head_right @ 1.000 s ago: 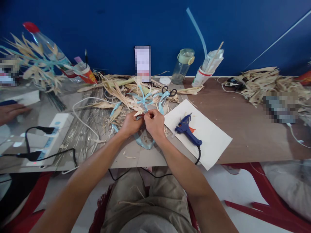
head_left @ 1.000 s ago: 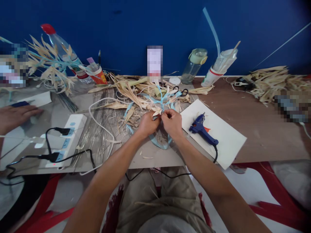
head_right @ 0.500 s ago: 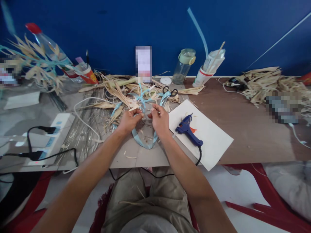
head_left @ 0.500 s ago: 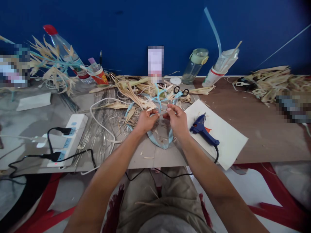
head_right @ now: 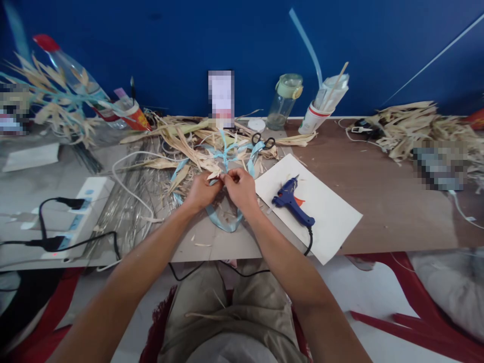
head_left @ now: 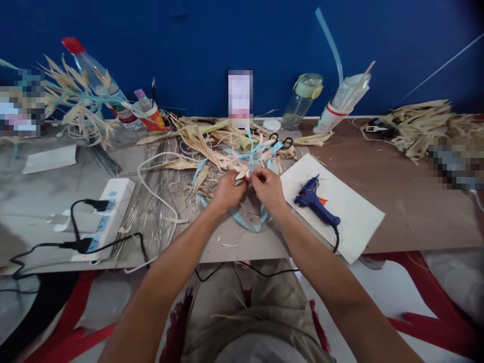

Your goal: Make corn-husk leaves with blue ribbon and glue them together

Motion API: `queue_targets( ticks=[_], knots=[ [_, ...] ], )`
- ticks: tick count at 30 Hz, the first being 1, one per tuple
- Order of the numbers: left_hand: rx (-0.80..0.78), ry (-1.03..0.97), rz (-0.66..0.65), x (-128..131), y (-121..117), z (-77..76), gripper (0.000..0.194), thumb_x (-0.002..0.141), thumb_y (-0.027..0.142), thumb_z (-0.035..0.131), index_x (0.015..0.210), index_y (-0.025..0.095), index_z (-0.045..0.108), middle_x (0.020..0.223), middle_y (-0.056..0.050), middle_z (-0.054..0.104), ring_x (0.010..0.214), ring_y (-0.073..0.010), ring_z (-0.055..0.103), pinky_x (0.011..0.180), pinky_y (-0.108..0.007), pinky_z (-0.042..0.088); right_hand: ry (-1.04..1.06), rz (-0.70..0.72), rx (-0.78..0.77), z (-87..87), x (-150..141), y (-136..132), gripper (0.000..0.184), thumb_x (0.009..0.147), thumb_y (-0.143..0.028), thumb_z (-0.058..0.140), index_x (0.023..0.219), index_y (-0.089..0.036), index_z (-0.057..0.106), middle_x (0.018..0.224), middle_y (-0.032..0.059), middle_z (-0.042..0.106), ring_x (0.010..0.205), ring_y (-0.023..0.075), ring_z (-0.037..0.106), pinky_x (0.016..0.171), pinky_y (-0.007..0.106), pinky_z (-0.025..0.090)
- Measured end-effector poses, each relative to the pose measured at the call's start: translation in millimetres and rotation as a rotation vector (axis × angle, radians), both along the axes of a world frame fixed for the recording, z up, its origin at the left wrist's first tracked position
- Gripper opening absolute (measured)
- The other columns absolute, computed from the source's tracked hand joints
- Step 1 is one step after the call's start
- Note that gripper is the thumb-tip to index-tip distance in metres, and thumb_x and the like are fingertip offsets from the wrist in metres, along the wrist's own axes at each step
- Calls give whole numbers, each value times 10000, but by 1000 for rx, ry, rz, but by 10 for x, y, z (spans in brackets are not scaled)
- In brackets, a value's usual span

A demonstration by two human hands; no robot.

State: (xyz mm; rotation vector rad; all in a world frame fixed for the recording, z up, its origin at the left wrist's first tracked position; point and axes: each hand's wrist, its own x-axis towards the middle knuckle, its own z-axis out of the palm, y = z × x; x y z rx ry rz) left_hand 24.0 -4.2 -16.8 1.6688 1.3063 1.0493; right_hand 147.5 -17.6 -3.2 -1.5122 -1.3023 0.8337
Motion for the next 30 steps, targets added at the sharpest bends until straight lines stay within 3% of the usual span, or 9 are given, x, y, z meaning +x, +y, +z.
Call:
queue_targets(
  ticks=[5, 10, 13, 15, 19, 27, 30],
  knots=[
    [-6, -45, -17, 20, -6, 32, 104, 706, 220, 535, 668, 136, 584, 625, 3, 546, 608, -111, 452, 600, -238, 362, 26, 16, -1, -12, 31, 11, 192, 697, -356, 595, 660, -170, 569, 629, -3, 570, 600, 127, 497, 595, 264, 399],
    [-200, -271, 11, -11, 29, 86, 134, 635, 251, 628, 682, 141, 567, 608, 24, 520, 574, -92, 440, 572, -226, 351, 209, -40, -12, 10, 116, 16, 201, 672, -322, 631, 803, -170, 616, 653, -20, 591, 542, 105, 506, 546, 246, 407],
    [-303, -414, -17, -32, 37, 93, 206, 597, 283, 668, 719, 145, 574, 571, 48, 476, 532, -76, 409, 548, -219, 328, 367, -83, -37, 29, 166, 28, 180, 689, -341, 635, 655, -181, 560, 500, -59, 475, 436, 76, 415, 458, 225, 350],
    [-341, -477, -49, -33, 36, 94, 239, 581, 294, 685, 733, 143, 578, 564, 54, 466, 517, -68, 396, 537, -216, 317, 515, -47, -92, 44, 172, 34, 310, 699, -393, 645, 549, -189, 467, 456, -71, 401, 387, 54, 329, 409, 219, 302],
    [-360, -521, -74, -17, 37, 87, 267, 561, 302, 709, 726, 139, 577, 569, 52, 472, 524, -66, 398, 534, -216, 308, 744, 39, -124, 80, 141, 40, 399, 705, -433, 661, 526, -192, 398, 469, -80, 367, 372, 32, 265, 394, 205, 294],
    [-370, -544, -75, -16, 35, 77, 269, 562, 292, 714, 726, 143, 562, 529, 65, 434, 483, -53, 344, 494, -214, 258, 944, 93, -110, 109, 126, 60, 254, 580, -142, 731, 630, -190, 486, 470, -94, 416, 448, 48, 400, 509, 205, 421],
    [-379, -546, -82, -14, 26, 92, 270, 569, 295, 715, 724, 141, 557, 515, 70, 422, 451, -42, 310, 471, -214, 226, 949, 97, -138, 115, 113, 47, 237, 572, -135, 732, 643, -184, 512, 458, -96, 426, 425, 44, 384, 479, 206, 412]
  ],
)
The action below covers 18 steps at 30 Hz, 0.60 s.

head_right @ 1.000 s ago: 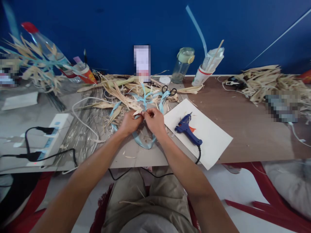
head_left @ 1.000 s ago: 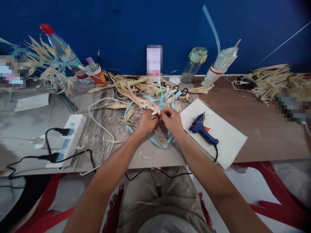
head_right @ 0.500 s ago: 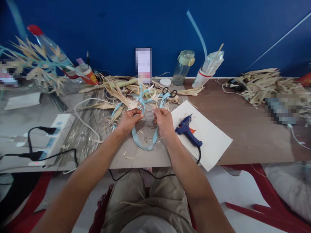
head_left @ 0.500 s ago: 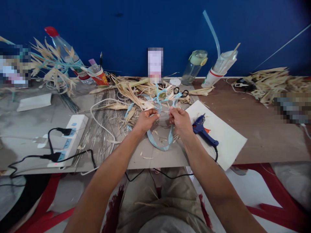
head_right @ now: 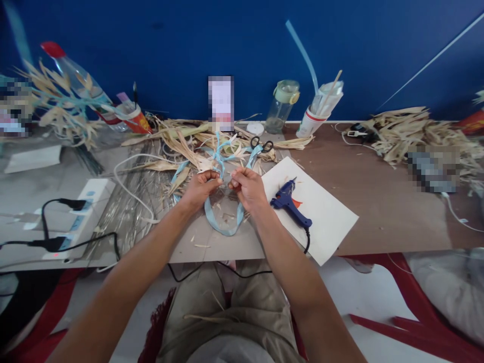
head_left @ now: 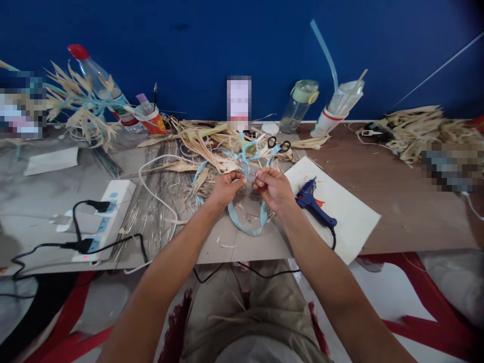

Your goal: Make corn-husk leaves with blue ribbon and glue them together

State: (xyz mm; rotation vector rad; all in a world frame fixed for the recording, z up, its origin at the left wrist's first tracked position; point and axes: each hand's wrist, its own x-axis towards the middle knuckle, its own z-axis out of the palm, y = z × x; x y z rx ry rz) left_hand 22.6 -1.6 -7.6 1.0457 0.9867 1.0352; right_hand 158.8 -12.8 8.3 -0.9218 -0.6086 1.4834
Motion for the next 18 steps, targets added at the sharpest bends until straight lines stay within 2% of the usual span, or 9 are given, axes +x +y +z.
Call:
queue_targets(
  ticks=[5, 10, 14, 18],
  knots=[
    [-13, 1, 2, 4, -7, 14, 280, 564, 301, 721, 725, 142, 556, 509, 74, 420, 428, -36, 300, 453, -216, 208, -71, 86, -62, -22, 3, -13, 279, 581, -260, 772, 597, -172, 507, 400, -99, 397, 339, 26, 283, 380, 198, 317],
    [-27, -25, -1, 8, -11, 15, 279, 554, 274, 721, 732, 146, 548, 525, 76, 429, 422, -34, 315, 448, -213, 225, -94, 114, -106, -42, 30, 11, 458, 672, -463, 694, 500, -193, 366, 385, -94, 352, 299, 22, 214, 338, 199, 216],
    [-26, -16, -4, 7, -27, 30, 262, 565, 277, 715, 726, 145, 555, 538, 71, 436, 429, -30, 314, 448, -208, 228, -86, 208, -107, -14, 34, 5, 542, 743, -558, 578, 481, -202, 263, 377, -91, 295, 308, 28, 165, 355, 209, 220],
    [-28, -32, -11, 12, -49, 63, 264, 556, 282, 730, 701, 146, 556, 534, 67, 449, 441, -32, 334, 455, -203, 252, -63, 250, -46, 21, 26, -30, 420, 669, -450, 686, 536, -191, 384, 466, -80, 393, 374, 33, 270, 416, 207, 294]
  ],
)
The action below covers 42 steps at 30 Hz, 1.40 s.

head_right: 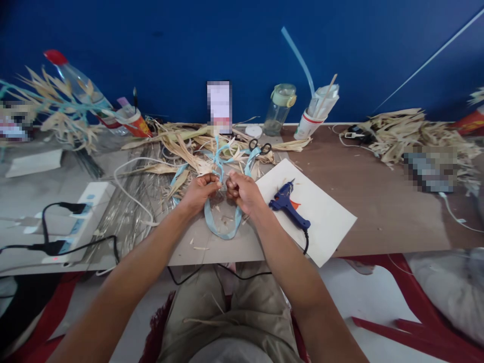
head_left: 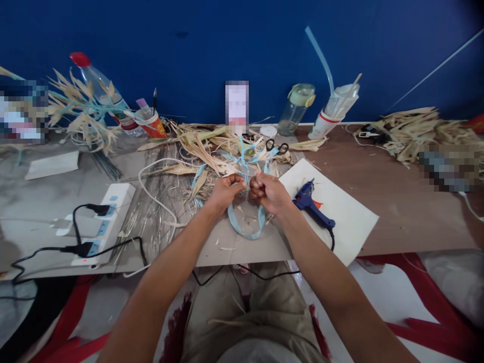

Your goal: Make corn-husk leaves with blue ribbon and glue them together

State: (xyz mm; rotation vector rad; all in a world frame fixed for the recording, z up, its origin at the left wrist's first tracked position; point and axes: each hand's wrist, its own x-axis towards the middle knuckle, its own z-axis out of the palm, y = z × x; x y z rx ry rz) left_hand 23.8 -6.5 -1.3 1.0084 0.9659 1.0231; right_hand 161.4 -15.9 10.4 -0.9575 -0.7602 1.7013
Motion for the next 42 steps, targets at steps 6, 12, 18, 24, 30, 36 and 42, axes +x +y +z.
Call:
queue_targets(
  ticks=[6, 12, 18, 24, 30, 36, 42],
  knots=[
    [-24, -76, -17, 8, -7, 4, 298, 538, 282, 753, 709, 143, 553, 540, 67, 477, 435, -29, 360, 459, -201, 272, 51, -50, 23, -23, -1, 6, 276, 570, -222, 754, 692, -187, 509, 473, -92, 458, 438, 50, 402, 505, 207, 380],
    [-56, -79, -26, 9, -9, -12, 320, 529, 290, 764, 712, 142, 547, 539, 69, 465, 419, -22, 352, 443, -198, 261, 42, -65, -42, -32, 12, 31, 260, 563, -209, 750, 735, -164, 561, 484, -93, 467, 376, 23, 327, 431, 194, 319],
    [-65, -81, -20, 7, 0, -29, 345, 511, 295, 771, 720, 148, 540, 554, 73, 466, 408, -22, 362, 430, -195, 285, 22, -60, -71, -58, 20, 36, 383, 606, -365, 749, 555, -182, 416, 452, -92, 389, 354, 17, 225, 380, 196, 210],
    [-80, -85, -24, 1, -4, -12, 359, 504, 301, 778, 729, 145, 545, 561, 80, 458, 407, -18, 357, 430, -195, 297, 70, -66, -39, -7, 23, 27, 444, 689, -454, 669, 564, -201, 326, 488, -91, 364, 371, 31, 217, 415, 210, 276],
    [-77, -128, -44, -2, -3, -16, 341, 517, 288, 780, 715, 141, 544, 556, 69, 479, 413, -19, 368, 429, -190, 276, 98, -71, 0, -7, 2, 15, 325, 574, -257, 766, 608, -186, 451, 497, -88, 410, 442, 44, 347, 489, 206, 356],
    [-93, -94, -47, 6, -12, -11, 349, 502, 291, 786, 714, 148, 548, 538, 67, 480, 414, -27, 375, 437, -195, 297, 60, -61, -60, -33, 36, 32, 261, 642, -357, 727, 676, -168, 551, 469, -91, 440, 360, 28, 269, 410, 199, 296],
    [-93, -81, -75, -5, -16, 4, 328, 521, 309, 773, 707, 142, 560, 559, 44, 527, 438, -40, 418, 449, -195, 310, 52, 66, -39, -45, 49, 39, 210, 586, -282, 759, 681, -158, 619, 546, -45, 541, 470, 59, 433, 484, 201, 376]
  ],
)
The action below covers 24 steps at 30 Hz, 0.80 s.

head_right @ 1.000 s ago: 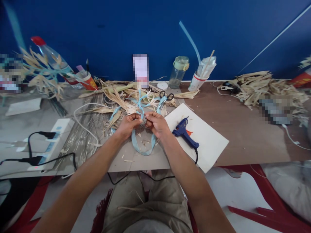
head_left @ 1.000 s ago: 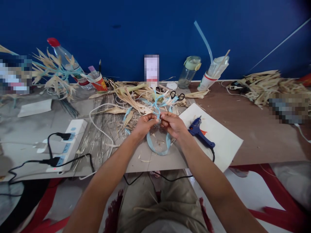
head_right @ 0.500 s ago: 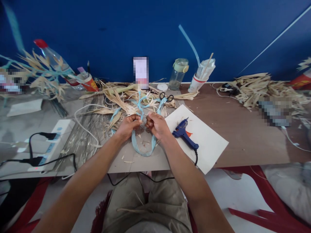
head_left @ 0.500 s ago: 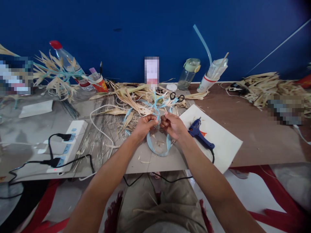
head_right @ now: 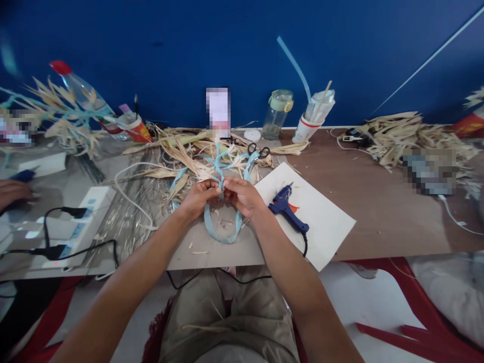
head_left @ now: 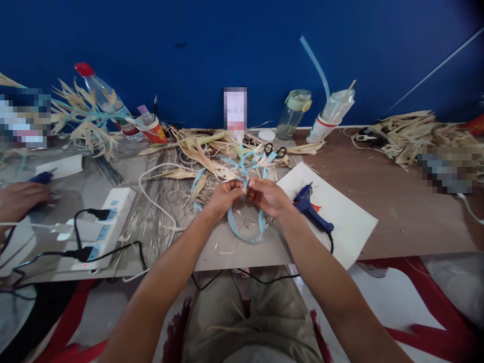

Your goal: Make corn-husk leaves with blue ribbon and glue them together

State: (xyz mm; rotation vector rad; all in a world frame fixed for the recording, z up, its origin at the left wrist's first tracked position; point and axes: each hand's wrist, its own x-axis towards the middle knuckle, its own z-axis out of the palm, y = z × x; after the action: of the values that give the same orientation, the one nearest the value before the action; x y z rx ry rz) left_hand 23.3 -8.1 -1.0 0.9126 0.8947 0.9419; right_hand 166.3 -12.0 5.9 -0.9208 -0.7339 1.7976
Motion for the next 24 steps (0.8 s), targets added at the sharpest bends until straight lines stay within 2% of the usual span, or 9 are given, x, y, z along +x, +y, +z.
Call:
queue_targets(
  ticks=[2, 6, 9, 13, 20, 24],
  knots=[
    [2, 0, -17, -8, -4, 12, 320, 521, 305, 774, 697, 139, 565, 575, 34, 543, 462, -47, 444, 460, -193, 318, 19, 79, -7, -4, 8, -1, 179, 600, -262, 749, 684, -153, 634, 563, -36, 564, 475, 57, 437, 499, 201, 392],
    [-5, -6, -64, -29, -12, 18, 307, 518, 282, 781, 689, 132, 574, 604, 18, 560, 505, -53, 481, 470, -183, 314, 68, 101, -25, 2, 42, 0, 195, 584, -212, 756, 742, -158, 655, 645, -18, 615, 521, 63, 479, 532, 200, 428],
    [-27, -16, -111, -44, -16, 12, 305, 523, 280, 785, 683, 134, 570, 611, 10, 557, 516, -59, 493, 462, -182, 304, 101, 184, -18, 15, 84, 2, 176, 599, -218, 752, 708, -147, 634, 623, -17, 583, 517, 61, 454, 538, 206, 435],
    [-14, -37, -143, -54, -22, 17, 313, 508, 276, 801, 662, 135, 568, 567, 35, 487, 451, -29, 400, 435, -185, 272, 127, 285, -24, 18, 139, 9, 177, 616, -214, 747, 672, -150, 591, 577, -33, 513, 494, 55, 403, 508, 209, 414],
    [10, -21, -182, -52, -14, 6, 324, 521, 303, 803, 650, 127, 564, 543, 41, 467, 441, -27, 372, 427, -189, 258, 147, 297, -95, -22, 168, 41, 182, 580, -158, 756, 658, -134, 593, 553, -35, 489, 480, 47, 375, 475, 191, 380],
    [9, -18, -190, -53, -6, -11, 329, 524, 300, 803, 667, 120, 568, 532, 50, 470, 437, -25, 374, 429, -186, 260, 159, 320, -112, -52, 179, 61, 167, 606, -138, 730, 626, -131, 565, 525, -38, 463, 469, 42, 350, 483, 190, 369]
  ],
)
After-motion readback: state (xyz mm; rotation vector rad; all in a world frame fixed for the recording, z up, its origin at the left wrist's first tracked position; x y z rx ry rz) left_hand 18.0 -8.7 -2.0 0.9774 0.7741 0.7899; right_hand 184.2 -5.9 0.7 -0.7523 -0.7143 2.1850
